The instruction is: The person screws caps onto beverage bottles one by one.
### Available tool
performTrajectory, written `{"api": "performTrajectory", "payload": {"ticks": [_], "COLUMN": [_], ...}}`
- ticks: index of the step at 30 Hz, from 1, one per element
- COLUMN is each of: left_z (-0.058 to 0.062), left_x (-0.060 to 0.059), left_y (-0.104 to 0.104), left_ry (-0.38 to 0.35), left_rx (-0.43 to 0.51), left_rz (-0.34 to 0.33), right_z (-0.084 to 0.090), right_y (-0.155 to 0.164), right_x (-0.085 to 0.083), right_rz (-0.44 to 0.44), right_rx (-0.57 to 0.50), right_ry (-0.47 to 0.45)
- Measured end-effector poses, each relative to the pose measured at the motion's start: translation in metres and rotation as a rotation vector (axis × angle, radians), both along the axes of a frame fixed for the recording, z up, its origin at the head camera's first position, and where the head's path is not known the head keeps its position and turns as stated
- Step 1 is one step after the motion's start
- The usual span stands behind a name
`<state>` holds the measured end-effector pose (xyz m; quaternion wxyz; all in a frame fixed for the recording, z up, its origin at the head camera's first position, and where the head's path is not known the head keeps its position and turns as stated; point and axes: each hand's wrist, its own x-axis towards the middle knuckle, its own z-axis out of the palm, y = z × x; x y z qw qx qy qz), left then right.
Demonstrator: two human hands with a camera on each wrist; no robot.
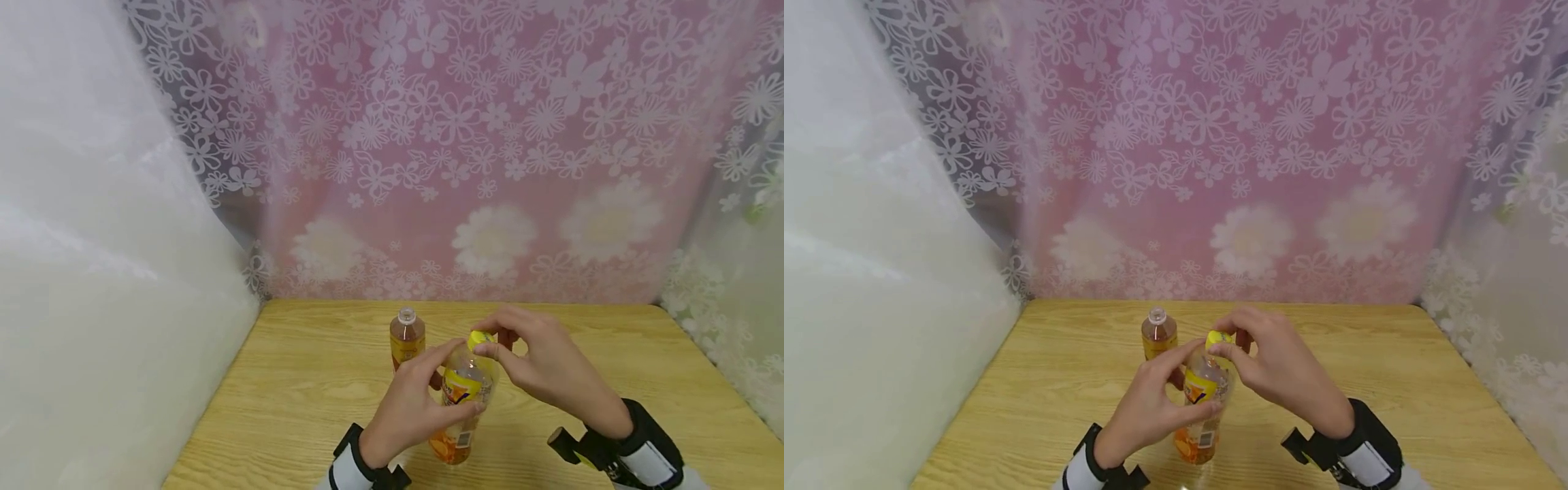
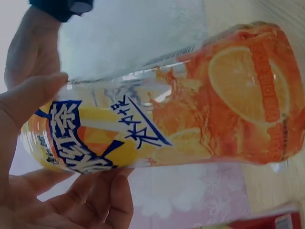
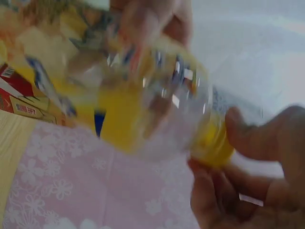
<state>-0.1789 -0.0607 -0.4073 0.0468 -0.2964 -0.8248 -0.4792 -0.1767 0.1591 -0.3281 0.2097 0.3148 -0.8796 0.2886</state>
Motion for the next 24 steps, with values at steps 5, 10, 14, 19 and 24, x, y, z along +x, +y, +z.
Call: {"api": "performTrajectory", "payload": {"ticks": [5, 10, 14, 19, 24], "left_z": [-0.002, -0.001, 0.001, 0.015, 0.028], "left_x": [0.006, 0.008, 0.007, 0.004, -0.014], "left_y": [0.002, -0.001, -0.013, -0.053, -0.119], "left_ry": [0.068, 0.073, 0.032, -0.021, 0.064], "left_rx": [-0.018, -0.016, -0.004, 0.099, 0.124], "left_rz": [0.089, 0.079, 0.020, 0.035, 0.274], "right_z": [-0.007, -0.004, 0.003, 0.008, 0.003], "right_y": [-0.018, -0.018, -0.007, 0.014, 0.034], "right_x": [0.009, 0.011, 0.011, 0.011, 0.008], "right_rz": [-0.181, -0.156, -0.049, -0.034, -0.045], "right_rx": [-0.021, -0.020, -0.028, -0.039, -0.037], "right_ry": [0.050, -0.013, -0.114, -0.123, -0.168]}}
